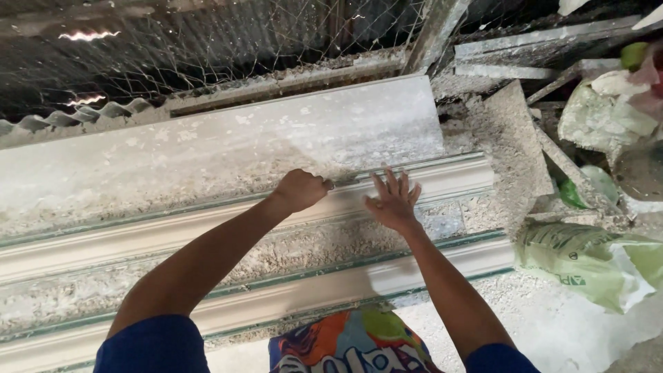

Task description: Scraping and cleaning excess plaster from decorative crown molding using a scraper tool.

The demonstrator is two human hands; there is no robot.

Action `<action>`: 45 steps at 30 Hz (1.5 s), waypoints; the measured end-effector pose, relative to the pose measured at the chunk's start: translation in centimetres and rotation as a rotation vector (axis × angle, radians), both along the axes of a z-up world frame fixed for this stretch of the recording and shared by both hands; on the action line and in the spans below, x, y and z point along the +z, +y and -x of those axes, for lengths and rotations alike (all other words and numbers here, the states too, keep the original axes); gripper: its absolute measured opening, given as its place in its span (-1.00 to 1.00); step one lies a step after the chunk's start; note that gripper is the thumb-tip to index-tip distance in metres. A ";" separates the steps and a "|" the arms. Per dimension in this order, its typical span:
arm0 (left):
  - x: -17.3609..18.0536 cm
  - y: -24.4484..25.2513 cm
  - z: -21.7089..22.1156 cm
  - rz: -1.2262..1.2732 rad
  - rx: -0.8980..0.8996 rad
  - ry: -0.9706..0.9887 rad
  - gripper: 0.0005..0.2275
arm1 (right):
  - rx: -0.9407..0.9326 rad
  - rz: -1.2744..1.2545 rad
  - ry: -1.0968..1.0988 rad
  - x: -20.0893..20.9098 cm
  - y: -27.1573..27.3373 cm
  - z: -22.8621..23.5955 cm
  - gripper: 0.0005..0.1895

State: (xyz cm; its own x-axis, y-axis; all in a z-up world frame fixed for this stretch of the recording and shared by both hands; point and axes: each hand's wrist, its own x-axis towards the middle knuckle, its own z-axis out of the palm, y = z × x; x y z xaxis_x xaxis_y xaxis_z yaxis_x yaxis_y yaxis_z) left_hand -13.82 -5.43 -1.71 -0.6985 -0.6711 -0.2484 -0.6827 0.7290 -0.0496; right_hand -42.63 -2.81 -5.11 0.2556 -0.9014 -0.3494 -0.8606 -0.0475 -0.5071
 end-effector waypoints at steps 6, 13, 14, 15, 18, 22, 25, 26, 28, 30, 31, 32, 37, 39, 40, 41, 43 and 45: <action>-0.7 0.4 -11.9 -0.377 0.528 -0.016 -0.63 | 0.004 0.387 0.187 -5.8 0.6 6.0 -0.18; -0.6 -0.9 -9.7 -0.323 0.554 -0.048 -0.61 | -0.294 0.118 0.211 -1.9 -1.3 11.2 -0.13; -0.5 -1.2 -8.6 -0.314 0.525 -0.042 -0.61 | -0.314 0.060 0.222 -2.0 -2.2 11.5 -0.05; -0.3 -1.5 -7.6 -0.306 0.497 -0.036 -0.61 | -0.333 0.002 0.232 -2.1 -3.1 11.9 0.05; 1.5 -1.3 -6.0 -0.294 0.459 0.028 -0.62 | -0.491 -0.066 0.260 -5.1 -5.1 13.6 0.04; -0.4 -1.8 -4.5 -0.341 0.474 0.052 -0.61 | -0.525 -0.108 0.213 -0.9 -4.8 12.4 0.09; -2.2 -3.7 -0.9 -0.406 0.459 0.185 -0.64 | -0.554 -0.196 0.196 1.0 -5.8 11.1 0.13; -2.8 -4.4 -0.4 -0.366 0.440 0.148 -0.65 | -0.539 -0.227 0.180 1.5 -5.7 11.3 0.16; -3.2 -4.5 0.9 -0.333 0.420 0.115 -0.66 | -0.526 -0.265 0.169 1.6 -5.0 11.8 0.19; -2.0 -4.7 2.1 -0.295 0.342 0.093 -0.68 | -0.519 -0.240 0.201 1.6 -5.0 11.9 0.20; -0.7 -5.0 1.6 -0.288 0.339 0.091 -0.68 | -0.523 -0.235 0.196 2.0 -5.6 11.7 0.20; 0.1 -4.5 1.2 -0.318 0.342 0.097 -0.69 | -0.501 -0.247 0.215 2.2 -5.4 11.6 0.22; 0.8 -3.1 -3.2 -0.372 0.368 0.013 -0.67 | -0.492 -0.264 0.231 4.2 -5.1 10.8 0.26; -0.3 -3.2 -3.3 -0.416 0.373 0.045 -0.67 | -0.456 -0.328 0.265 3.0 -5.6 11.2 0.35; -0.8 -3.9 -1.9 -0.419 0.370 0.045 -0.67 | -0.459 -0.331 0.267 3.6 -5.6 11.0 0.35; -1.2 -4.5 -0.5 -0.388 0.341 0.070 -0.69 | -0.436 -0.358 0.269 4.2 -5.5 10.8 0.37; -0.6 -6.7 1.6 -0.353 0.297 0.100 -0.70 | -0.429 -0.381 0.273 4.8 -6.3 10.9 0.39; 1.2 -6.6 2.6 -0.343 0.243 0.084 -0.74 | -0.425 -0.389 0.243 4.6 -5.7 11.0 0.40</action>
State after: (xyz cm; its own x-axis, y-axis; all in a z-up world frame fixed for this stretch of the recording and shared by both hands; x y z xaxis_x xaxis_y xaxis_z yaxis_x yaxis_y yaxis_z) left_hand -16.40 -12.01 -0.50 -0.5575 -0.7074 -0.4345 -0.8281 0.5109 0.2307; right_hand -53.63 -8.51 -0.56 -0.2255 -0.7020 -0.6755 -0.8567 0.4730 -0.2056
